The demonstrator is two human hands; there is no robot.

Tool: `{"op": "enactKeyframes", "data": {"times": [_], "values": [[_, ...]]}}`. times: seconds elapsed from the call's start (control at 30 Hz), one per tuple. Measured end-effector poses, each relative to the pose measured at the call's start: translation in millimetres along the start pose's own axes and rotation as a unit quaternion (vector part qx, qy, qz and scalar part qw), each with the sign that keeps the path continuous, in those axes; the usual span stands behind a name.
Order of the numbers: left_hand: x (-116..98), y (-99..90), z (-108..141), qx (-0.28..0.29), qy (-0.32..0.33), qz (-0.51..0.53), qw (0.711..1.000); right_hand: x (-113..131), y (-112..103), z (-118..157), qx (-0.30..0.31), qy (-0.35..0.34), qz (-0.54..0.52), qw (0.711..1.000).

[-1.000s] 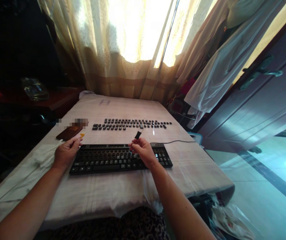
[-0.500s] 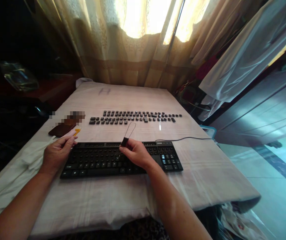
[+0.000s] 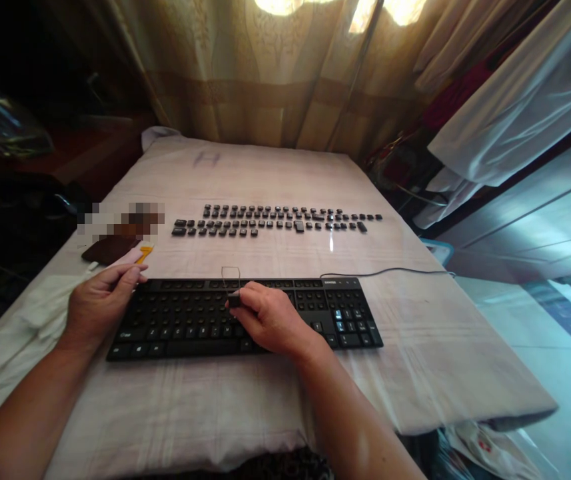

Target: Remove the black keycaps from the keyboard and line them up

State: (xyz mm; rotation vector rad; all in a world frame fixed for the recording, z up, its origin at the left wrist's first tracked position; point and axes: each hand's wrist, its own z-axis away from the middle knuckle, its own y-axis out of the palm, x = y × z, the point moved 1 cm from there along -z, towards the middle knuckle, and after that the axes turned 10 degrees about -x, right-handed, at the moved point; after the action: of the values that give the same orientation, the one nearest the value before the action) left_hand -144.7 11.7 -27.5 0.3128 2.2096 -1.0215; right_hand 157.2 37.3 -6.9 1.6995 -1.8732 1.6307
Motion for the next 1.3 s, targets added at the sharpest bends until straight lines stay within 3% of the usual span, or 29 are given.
{"op": "enactKeyframes", "data": {"times": [0.13,0.57,0.8,0.97,1.07,1.17,1.3], "values": [[-1.0,-0.4,0.4,-0.003,0.002,-0.009,1.000,1.6,4.3,0.8,0.010,-0.030,0.045,0.998],[-1.5,-0.5,2.2,0.003,0.012,-0.033,0.999,-6.0,2.3,2.2,0.024,-0.019,0.058,0.998],[-5.8,2.6,2.0,0.050,0.117,-0.031,0.991,-5.2,2.8,6.2,0.016,-0.011,0.074,0.997],[-8.0,5.8,3.4,0.096,0.147,-0.049,0.983,-4.0,-0.6,5.6,-0.026,0.048,-0.041,0.998],[-6.9,6.7,3.4,0.093,0.139,-0.060,0.984,-5.1,-3.0,5.7,-0.077,0.102,-0.125,0.984],[-7.2,4.2,2.6,0.078,0.146,-0.061,0.984,-5.6,-3.4,6.1,-0.083,0.115,-0.150,0.978],[-27.5,-4.6,9.0,-0.025,0.193,-0.057,0.979,-3.8,-3.4,6.3,-0.104,0.120,-0.171,0.972]]}}
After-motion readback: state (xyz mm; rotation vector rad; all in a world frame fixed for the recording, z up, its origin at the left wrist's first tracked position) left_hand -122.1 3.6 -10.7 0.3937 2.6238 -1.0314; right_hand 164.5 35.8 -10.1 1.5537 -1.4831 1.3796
